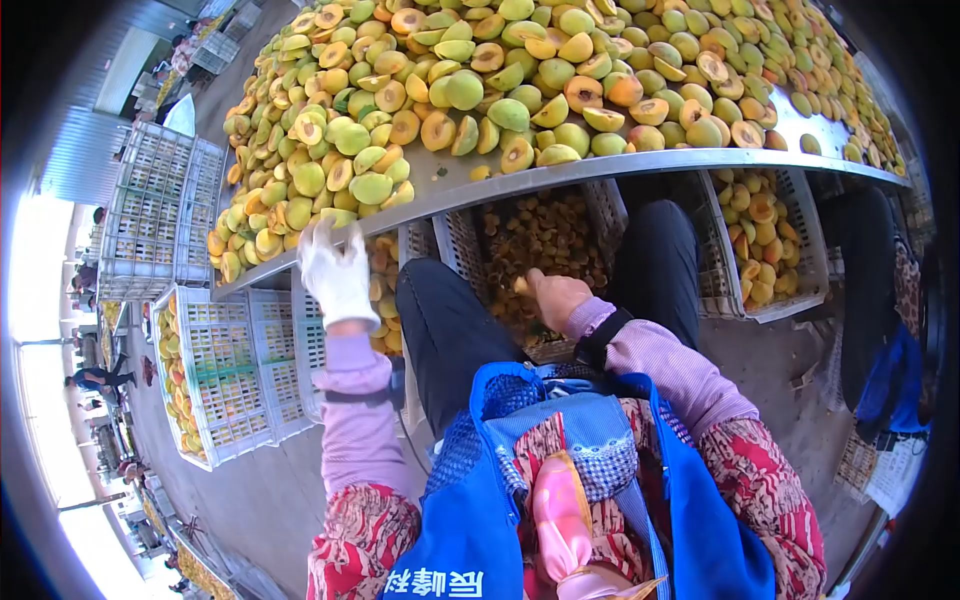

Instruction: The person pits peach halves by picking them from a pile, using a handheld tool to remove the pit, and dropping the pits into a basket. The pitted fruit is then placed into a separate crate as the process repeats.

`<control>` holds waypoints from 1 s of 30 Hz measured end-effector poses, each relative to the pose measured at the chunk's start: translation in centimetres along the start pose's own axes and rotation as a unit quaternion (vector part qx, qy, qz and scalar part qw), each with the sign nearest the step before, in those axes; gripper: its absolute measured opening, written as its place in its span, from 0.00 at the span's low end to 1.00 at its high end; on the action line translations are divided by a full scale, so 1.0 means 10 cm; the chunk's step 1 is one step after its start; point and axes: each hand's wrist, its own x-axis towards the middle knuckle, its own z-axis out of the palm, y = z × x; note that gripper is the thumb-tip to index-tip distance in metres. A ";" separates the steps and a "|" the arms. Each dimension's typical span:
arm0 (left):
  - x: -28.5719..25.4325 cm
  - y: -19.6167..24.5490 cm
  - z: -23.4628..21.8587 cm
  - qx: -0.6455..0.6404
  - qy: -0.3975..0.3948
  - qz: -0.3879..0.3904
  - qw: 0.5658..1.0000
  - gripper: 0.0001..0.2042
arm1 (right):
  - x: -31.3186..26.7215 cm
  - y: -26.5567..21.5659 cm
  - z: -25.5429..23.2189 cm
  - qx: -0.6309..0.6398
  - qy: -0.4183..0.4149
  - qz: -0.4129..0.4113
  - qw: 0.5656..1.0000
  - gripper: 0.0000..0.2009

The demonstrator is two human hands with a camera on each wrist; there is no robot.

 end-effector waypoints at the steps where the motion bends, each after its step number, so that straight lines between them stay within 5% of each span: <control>1: 0.15 0.02 0.11 -0.057 -0.006 0.010 0.998 0.15 | 0.02 -0.03 -0.03 0.004 0.000 -0.001 1.000 0.11; 5: 0.67 0.53 0.67 -0.160 -0.159 0.019 0.974 0.19 | 0.14 0.04 -0.10 0.080 0.068 -0.003 0.994 0.14; 9: 0.97 0.79 1.58 -0.062 -0.260 0.013 0.964 0.25 | 0.17 0.09 -0.09 0.213 0.084 -0.010 0.973 0.17; 10: 0.94 0.81 1.75 -0.066 -0.223 0.003 0.973 0.27 | 0.17 0.09 -0.10 0.199 0.058 -0.007 0.978 0.17; 14: 0.93 0.94 1.71 -0.125 -0.181 -0.060 0.974 0.27 | 0.18 0.07 -0.14 0.204 0.040 -0.013 0.978 0.17; 16: 0.96 0.91 1.59 -0.112 -0.244 -0.022 0.963 0.26 | 0.16 0.03 -0.16 0.225 0.044 -0.020 0.973 0.17; 19: 0.77 0.76 1.78 -0.235 -0.153 -0.009 0.960 0.23 | 0.11 -0.06 -0.29 0.464 -0.037 0.047 0.884 0.15; 21: 0.71 0.95 1.31 -0.291 -0.174 -0.087 0.937 0.20 | 0.03 -0.11 -0.35 0.503 -0.015 0.034 0.863 0.14; 24: 0.45 0.84 1.00 -0.627 -0.198 -0.199 0.727 0.15 | -0.04 -0.15 -0.42 0.516 0.056 -0.009 0.855 0.14; 25: 0.24 0.73 0.94 -0.642 -0.199 -0.068 0.737 0.14 | 0.04 -0.10 -0.35 0.442 0.165 -0.091 0.877 0.15; 27: -0.01 0.89 0.48 -0.761 -0.314 -0.275 0.497 0.15 | 0.04 -0.23 -0.53 0.315 0.309 -0.132 0.888 0.16; 30: -0.43 0.85 0.37 -0.757 -0.329 -0.279 0.492 0.11 | 0.08 -0.38 -0.68 0.287 0.343 -0.146 0.882 0.16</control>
